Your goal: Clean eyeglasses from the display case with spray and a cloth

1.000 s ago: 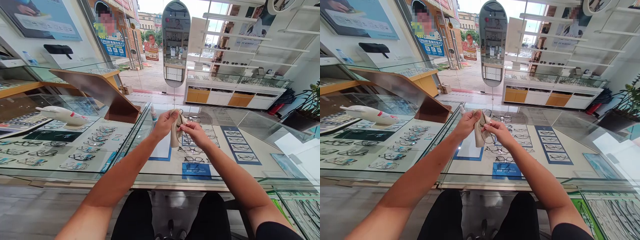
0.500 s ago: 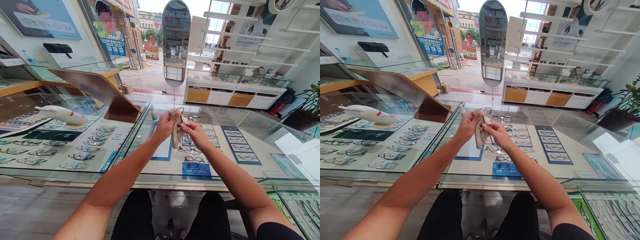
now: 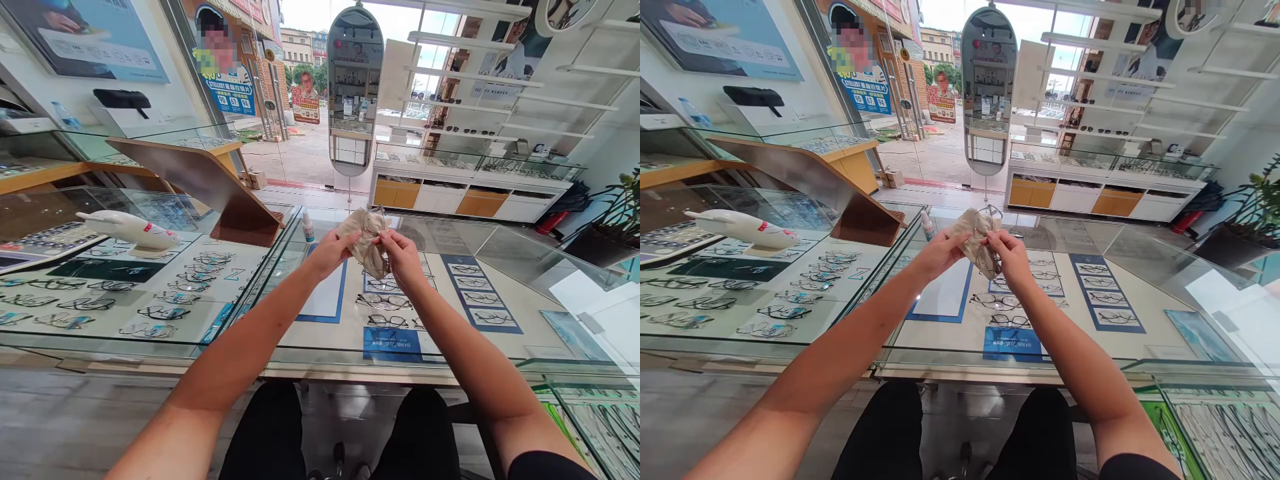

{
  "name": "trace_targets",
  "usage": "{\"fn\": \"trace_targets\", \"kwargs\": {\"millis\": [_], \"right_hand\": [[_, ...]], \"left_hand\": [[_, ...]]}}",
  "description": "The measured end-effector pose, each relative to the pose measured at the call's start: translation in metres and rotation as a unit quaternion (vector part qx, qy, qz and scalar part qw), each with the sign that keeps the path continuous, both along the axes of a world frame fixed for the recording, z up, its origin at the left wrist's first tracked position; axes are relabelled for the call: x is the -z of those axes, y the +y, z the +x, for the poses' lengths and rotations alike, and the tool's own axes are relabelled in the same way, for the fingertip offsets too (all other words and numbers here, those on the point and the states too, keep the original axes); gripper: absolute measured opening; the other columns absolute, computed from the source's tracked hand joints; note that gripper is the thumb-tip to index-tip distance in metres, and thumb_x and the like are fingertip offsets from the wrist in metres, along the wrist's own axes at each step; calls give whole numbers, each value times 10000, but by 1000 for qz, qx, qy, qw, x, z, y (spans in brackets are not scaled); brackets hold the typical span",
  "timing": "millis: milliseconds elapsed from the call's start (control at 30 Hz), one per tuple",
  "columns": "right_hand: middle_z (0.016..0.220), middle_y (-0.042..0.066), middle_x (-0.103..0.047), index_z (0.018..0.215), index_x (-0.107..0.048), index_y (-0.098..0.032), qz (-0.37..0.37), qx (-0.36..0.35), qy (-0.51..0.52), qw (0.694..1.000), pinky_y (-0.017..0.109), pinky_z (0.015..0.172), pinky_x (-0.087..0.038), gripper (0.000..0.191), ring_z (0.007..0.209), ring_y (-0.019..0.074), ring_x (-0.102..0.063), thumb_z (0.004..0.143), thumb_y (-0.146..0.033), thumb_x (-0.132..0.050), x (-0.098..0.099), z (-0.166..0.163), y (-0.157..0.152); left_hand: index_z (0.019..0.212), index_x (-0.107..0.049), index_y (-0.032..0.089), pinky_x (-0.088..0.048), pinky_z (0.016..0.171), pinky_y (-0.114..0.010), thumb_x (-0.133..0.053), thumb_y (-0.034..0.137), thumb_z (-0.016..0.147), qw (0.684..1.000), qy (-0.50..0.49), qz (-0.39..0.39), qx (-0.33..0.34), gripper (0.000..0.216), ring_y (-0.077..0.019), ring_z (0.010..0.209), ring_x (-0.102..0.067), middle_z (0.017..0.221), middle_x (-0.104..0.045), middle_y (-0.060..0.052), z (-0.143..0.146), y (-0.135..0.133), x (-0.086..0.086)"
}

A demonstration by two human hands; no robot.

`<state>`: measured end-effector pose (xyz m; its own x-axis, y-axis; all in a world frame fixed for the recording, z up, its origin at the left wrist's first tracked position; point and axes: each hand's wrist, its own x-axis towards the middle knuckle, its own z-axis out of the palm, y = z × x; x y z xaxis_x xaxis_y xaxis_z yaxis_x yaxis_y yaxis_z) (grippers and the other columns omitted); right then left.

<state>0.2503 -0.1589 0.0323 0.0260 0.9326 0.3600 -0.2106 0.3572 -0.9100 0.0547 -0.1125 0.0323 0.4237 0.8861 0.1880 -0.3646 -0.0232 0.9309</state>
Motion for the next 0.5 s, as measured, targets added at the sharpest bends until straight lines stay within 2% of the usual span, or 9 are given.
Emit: {"fn": "trace_targets", "kwargs": {"millis": [133, 267, 367, 500], "right_hand": [[821, 16, -661, 776, -823, -257, -15, 13, 25, 999, 333, 784, -450, 498, 800, 190, -520, 754, -742, -938, -6, 6, 2], [841, 23, -689, 771, -820, -261, -13, 19, 32, 999, 343, 805, -464, 465, 814, 195, -542, 752, -707, -950, -8, 8, 2], [880, 28, -723, 784, -829, -263, -1, 16, 21, 1000, 342, 845, -476, 443, 865, 201, -578, 798, -694, -932, -6, 9, 3], [962, 38, -755, 799, -821, -269, 17, 24, -12, 999, 353, 897, -509, 431, 961, 223, -629, 853, -693, -884, -4, 10, 4]], "left_hand": [[1159, -810, 161, -677, 1037, -432, -1021, 405, 844, 999, -23, -26, -23, 451, -287, 1139, -825, 1133, -876, -111, -1, 5, -1], [1143, -807, 153, -682, 984, -411, -1012, 497, 855, 996, -39, -28, -68, 493, -283, 1105, -828, 1075, -871, -111, 0, 6, -1], [1113, -799, 177, -664, 954, -393, -974, 582, 876, 990, -57, -15, -129, 501, -289, 1119, -809, 1017, -855, -87, 2, 8, 0], [1049, -781, 208, -603, 967, -393, -848, 564, 996, 976, -12, 8, -219, 366, -281, 1090, -762, 973, -828, -69, -5, 17, 1]]}}
